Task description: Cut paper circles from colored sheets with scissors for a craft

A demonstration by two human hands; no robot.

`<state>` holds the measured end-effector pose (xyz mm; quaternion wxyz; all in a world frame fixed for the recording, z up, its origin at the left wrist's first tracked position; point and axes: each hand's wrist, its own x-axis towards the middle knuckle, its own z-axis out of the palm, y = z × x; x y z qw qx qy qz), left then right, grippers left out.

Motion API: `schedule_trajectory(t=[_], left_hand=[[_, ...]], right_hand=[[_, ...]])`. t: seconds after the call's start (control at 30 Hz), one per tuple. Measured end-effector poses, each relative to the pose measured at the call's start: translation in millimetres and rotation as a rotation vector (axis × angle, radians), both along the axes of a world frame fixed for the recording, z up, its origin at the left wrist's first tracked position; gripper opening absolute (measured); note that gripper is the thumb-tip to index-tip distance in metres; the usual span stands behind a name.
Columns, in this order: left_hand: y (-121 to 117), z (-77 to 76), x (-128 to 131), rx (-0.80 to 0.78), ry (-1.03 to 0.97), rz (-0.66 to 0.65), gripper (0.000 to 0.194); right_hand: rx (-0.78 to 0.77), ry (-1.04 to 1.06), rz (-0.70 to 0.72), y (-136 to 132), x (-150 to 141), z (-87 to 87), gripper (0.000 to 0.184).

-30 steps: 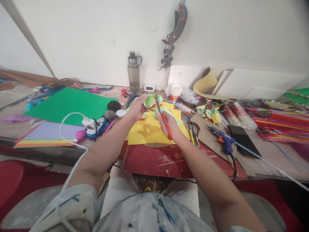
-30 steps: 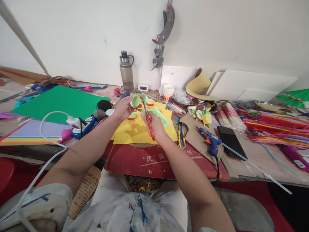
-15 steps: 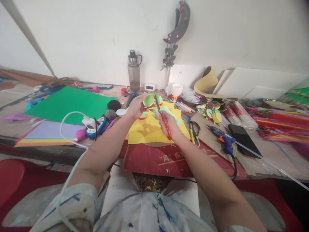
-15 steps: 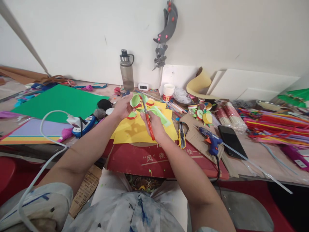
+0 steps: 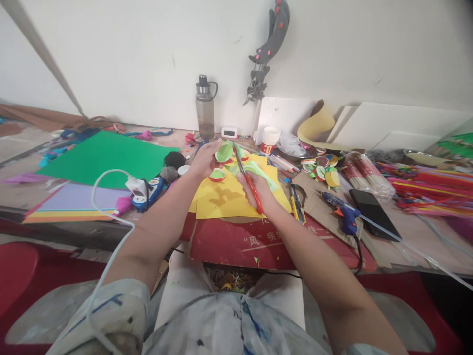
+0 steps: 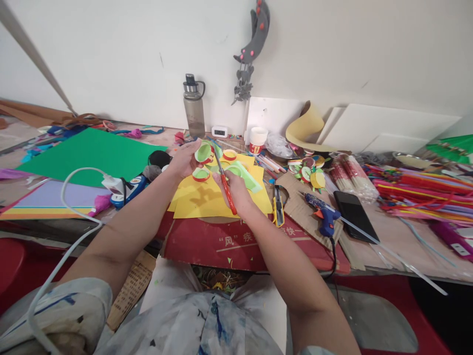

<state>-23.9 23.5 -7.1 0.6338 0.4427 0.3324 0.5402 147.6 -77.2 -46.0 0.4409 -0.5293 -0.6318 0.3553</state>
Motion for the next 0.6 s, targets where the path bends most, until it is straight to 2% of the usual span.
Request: schedule_trajectory(t=[0.27,0.43,0.6], left_hand=[[-6,-0.9,9,-0.033,-0.08,0.03,0.04],[-10,-8.8,19,-0.006,-0.058,-0.009,0.031],[-7,-16.2,19,0.024,0.001,-0.027,0.035]], right_hand=[[0.023,-0.022,-0.038,-2,0,1.7,0.054],[0.1,-0.068,-0.06,-5,2,7.2,0.051],[0.048,0.023,-0.023,2,4,-1.4,0.054]])
